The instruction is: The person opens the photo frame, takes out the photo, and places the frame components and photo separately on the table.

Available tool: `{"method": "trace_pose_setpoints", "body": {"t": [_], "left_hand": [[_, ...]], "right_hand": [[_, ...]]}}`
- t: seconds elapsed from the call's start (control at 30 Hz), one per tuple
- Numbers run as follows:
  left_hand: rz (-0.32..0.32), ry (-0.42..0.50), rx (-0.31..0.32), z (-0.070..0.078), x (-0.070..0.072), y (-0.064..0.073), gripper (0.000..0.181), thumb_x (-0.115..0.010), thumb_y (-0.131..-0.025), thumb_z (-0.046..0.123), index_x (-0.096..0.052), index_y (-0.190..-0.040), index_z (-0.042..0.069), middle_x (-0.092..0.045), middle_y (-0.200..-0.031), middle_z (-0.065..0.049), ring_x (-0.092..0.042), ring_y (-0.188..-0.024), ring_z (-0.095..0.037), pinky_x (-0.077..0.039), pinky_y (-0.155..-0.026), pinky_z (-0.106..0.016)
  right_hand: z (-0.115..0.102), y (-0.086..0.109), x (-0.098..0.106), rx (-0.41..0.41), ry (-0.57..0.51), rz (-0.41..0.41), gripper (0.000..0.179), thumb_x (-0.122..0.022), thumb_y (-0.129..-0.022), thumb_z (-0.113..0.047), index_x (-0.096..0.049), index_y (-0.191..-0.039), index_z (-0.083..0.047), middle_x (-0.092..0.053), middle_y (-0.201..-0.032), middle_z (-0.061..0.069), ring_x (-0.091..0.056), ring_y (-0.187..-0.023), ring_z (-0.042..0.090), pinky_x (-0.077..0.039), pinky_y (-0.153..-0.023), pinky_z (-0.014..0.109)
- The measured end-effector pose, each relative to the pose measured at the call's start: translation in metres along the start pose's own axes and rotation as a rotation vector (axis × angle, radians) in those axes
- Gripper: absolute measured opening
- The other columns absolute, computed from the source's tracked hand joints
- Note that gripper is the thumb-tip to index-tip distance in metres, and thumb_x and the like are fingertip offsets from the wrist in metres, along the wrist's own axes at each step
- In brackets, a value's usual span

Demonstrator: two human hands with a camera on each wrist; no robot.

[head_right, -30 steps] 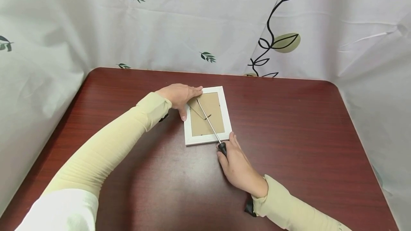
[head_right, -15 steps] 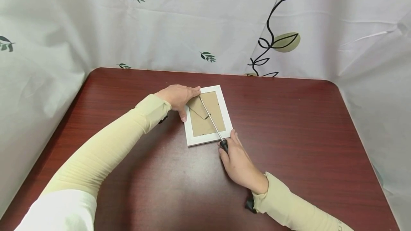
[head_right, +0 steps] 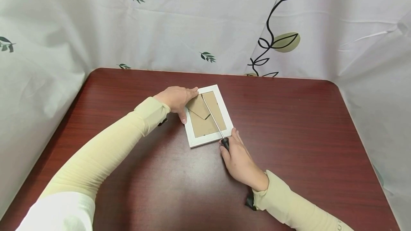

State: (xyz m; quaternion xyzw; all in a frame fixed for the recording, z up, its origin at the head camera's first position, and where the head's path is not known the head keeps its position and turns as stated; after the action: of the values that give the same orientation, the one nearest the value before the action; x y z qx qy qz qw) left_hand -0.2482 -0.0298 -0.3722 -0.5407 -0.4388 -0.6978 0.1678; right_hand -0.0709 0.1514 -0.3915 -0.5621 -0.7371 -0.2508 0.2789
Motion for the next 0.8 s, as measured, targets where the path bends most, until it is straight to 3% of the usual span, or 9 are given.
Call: {"method": "trace_pose_setpoints", "body": {"t": [0.8], "left_hand": [[0.049,-0.01,0.051,0.002,-0.002,0.008,0.102,-0.097,-0.055,0.049,-0.054,-0.137,0.006,-0.039,-0.158,-0.014,-0.06,-0.121,-0.032,-0.051,-0.096,-0.046]], "right_hand": [[0.005,-0.011,0.003,-0.007,0.027,0.002,0.03,-0.051,-0.102,-0.006,-0.056,-0.123,0.015,-0.018,-0.152,0.045,-0.02,-0.144,0.053,-0.02,-0.116,0.062]]}}
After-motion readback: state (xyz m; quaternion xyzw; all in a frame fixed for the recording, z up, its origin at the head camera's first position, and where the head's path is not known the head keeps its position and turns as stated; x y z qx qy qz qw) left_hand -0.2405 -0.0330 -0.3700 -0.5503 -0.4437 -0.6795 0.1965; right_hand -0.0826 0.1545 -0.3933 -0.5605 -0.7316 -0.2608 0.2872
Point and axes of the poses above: each hand's wrist, its own y-axis away from the middle knuckle, its own x-axis out of the back of the hand, z = x × y, the point moved 5 cm from there along -y, towards the middle knuckle
